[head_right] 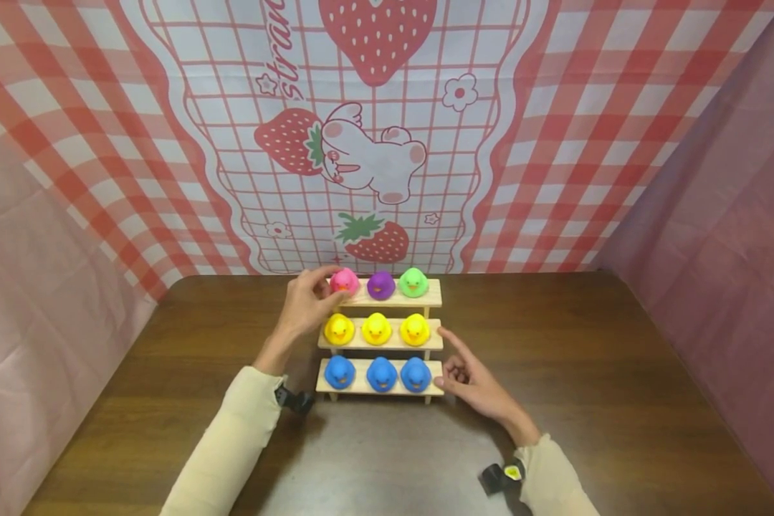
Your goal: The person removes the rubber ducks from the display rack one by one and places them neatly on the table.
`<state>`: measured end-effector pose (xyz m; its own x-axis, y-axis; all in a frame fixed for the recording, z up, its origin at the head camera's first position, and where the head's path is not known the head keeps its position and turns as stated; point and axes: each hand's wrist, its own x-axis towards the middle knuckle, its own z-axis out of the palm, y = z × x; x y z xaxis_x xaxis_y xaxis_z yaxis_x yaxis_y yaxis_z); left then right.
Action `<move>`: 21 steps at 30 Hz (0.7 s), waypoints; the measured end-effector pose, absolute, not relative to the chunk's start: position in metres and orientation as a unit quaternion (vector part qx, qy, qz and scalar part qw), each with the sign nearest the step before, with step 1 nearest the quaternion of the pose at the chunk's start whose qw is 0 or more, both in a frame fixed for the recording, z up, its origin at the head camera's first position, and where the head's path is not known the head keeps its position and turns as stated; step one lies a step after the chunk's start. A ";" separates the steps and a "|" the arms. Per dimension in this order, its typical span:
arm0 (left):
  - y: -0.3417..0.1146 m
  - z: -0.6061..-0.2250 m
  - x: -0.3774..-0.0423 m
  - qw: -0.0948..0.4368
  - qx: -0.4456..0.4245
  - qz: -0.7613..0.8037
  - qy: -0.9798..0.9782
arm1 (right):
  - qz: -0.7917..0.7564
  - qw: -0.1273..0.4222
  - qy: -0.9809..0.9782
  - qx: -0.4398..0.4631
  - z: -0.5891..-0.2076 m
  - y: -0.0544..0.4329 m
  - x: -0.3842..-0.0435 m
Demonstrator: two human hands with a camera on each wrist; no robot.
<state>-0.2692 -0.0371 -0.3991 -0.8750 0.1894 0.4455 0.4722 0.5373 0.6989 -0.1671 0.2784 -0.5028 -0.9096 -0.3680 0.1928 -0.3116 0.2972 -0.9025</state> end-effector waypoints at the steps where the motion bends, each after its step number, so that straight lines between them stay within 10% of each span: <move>1: -0.038 -0.399 -0.269 0.160 -0.189 -0.442 -0.862 | -0.554 0.024 0.804 -0.212 -0.503 0.278 -0.167; 21: -0.079 -0.398 -0.263 0.211 -0.166 -0.439 -0.858 | -0.559 0.028 0.800 -0.217 -0.502 0.278 -0.166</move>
